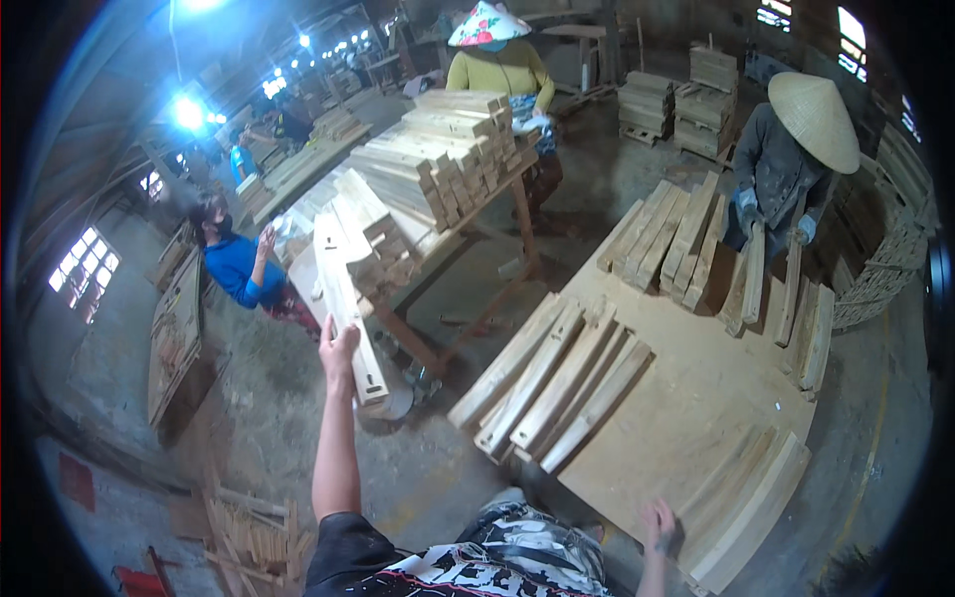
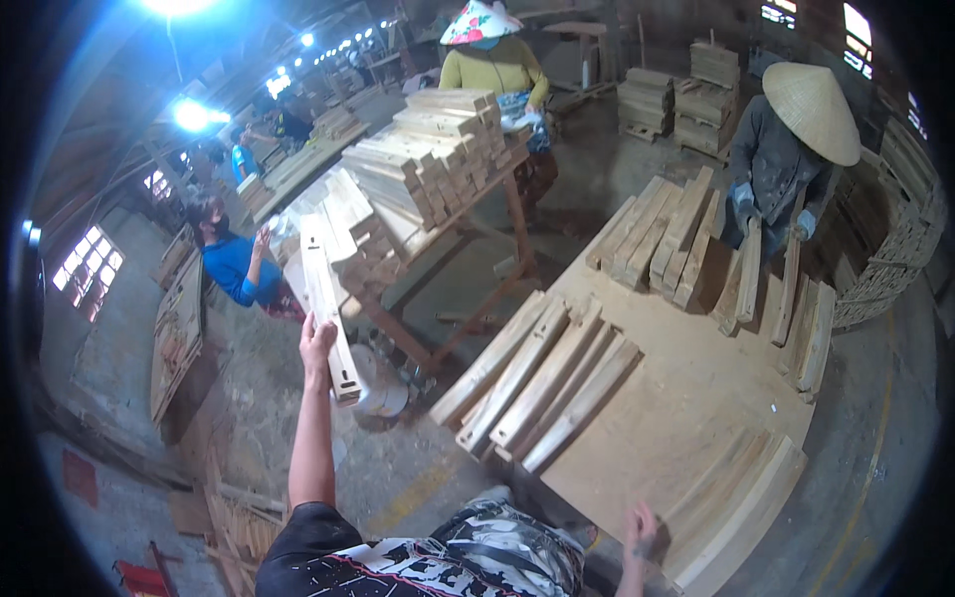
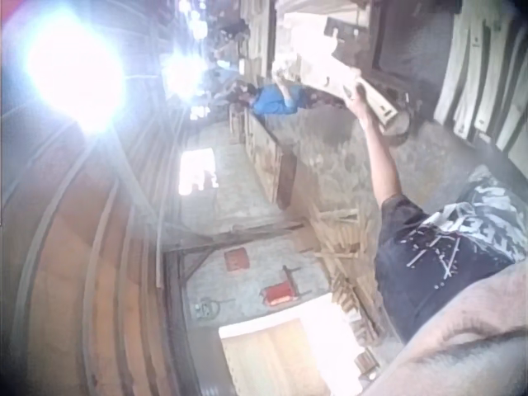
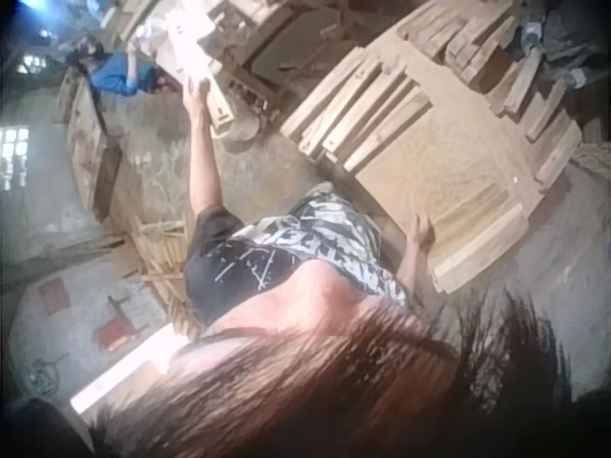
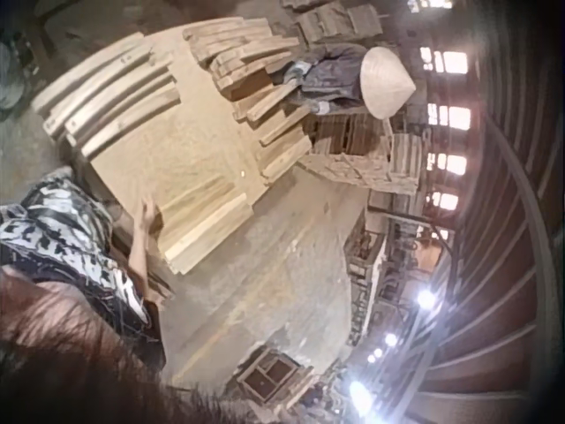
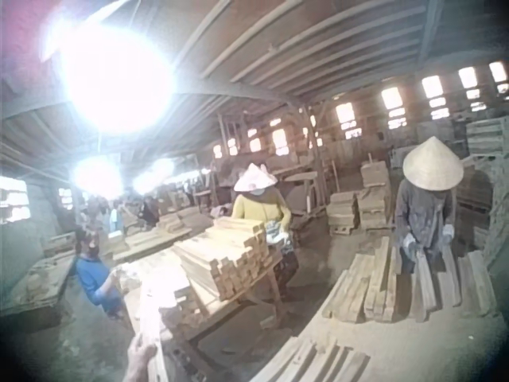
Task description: The person sorts wooden furniture pieces on a work table by hand, picking up, turning, and aligning individual pieces before stacking them onto an adjacent table.
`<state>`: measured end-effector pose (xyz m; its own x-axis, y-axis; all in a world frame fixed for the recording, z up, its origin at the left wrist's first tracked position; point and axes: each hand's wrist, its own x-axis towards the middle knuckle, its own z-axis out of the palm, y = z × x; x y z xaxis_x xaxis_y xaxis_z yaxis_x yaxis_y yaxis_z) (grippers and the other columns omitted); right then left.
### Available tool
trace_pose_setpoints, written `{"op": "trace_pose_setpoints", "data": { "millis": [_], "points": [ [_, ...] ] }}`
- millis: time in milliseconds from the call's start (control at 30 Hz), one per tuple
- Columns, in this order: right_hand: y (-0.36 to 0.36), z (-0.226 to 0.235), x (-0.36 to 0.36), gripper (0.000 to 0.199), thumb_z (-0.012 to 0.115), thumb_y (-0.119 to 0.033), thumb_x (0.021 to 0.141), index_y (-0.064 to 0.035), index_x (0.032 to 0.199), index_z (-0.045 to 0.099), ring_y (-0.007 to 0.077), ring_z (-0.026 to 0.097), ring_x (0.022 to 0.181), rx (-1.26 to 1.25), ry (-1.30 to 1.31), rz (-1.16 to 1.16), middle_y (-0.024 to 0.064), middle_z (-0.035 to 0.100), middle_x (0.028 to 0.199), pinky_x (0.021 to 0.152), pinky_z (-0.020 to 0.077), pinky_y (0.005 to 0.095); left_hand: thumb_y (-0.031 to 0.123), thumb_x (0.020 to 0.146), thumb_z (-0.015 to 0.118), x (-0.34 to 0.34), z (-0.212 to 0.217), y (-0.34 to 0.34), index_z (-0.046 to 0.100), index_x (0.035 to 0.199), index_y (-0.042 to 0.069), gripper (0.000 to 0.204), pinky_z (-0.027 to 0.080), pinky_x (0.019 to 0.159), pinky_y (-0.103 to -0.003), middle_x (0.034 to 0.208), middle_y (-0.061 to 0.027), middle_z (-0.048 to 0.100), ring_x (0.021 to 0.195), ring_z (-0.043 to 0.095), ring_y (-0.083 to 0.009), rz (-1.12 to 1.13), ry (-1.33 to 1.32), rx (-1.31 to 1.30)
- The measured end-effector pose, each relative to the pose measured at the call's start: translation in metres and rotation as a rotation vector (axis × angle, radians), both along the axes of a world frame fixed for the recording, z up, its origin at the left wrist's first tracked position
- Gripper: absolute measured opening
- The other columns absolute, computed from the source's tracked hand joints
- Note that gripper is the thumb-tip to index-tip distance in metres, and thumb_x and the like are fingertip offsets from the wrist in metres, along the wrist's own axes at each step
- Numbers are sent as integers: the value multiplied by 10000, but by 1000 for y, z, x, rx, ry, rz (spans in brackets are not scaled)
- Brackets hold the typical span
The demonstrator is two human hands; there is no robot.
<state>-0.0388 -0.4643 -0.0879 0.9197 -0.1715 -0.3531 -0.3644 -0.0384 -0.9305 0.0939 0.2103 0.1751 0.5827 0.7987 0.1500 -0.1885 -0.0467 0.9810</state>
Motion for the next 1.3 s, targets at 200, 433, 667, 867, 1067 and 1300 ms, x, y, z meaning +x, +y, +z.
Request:
{"op": "trace_pose_setpoints", "data": {
  "millis": [200,433,667,867,1067,1300],
  "points": [
    [54,77,-33,398,441,-320,1016,-85,1322,536,311,626,1010,-1012,-64,55,194,628,1152,870,496,366,336,732,691,86,-24,241,463,1366,-55,779,478,914,-325,1060,-157,667,985,644,-230,167,355,271],
    [179,111,-76,351,497,-264,1004,-31,1253,579,281,646,863,-812,-156,83,155,635,1175,762,520,383,475,704,644,214,29,236,560,1309,113,710,403,1018,-447,1253,-265,565,1196,524,-385,375,990,475],
    [140,-73,-251,139,602,-119,881,-45,996,628,227,632,772,-772,63,-32,93,631,867,666,529,348,556,867,534,270,-2,338,620,1211,51,617,429,976,-522,1235,-238,582,1176,531,-439,337,1176,790],
    [207,1,-278,400,578,-390,936,-40,1124,622,191,647,843,-235,675,-627,88,672,940,710,514,333,436,973,516,265,5,191,599,1225,31,484,474,906,-430,1194,-246,585,1058,588,-343,520,492,2087],
    [258,116,-128,724,425,-633,943,-54,1372,501,240,528,1191,114,750,-321,116,591,1261,1000,389,319,170,954,581,166,-87,-44,548,1197,-61,337,410,982,-413,1158,-200,555,1099,542,-338,-494,201,1122],
    [147,147,-88,572,452,-475,999,-65,1397,444,250,568,1174,194,214,-633,141,563,1311,962,461,398,230,903,637,66,-155,-196,566,1190,-38,399,491,741,-380,956,-165,571,818,593,-263,-1020,506,865]
  ]
}}
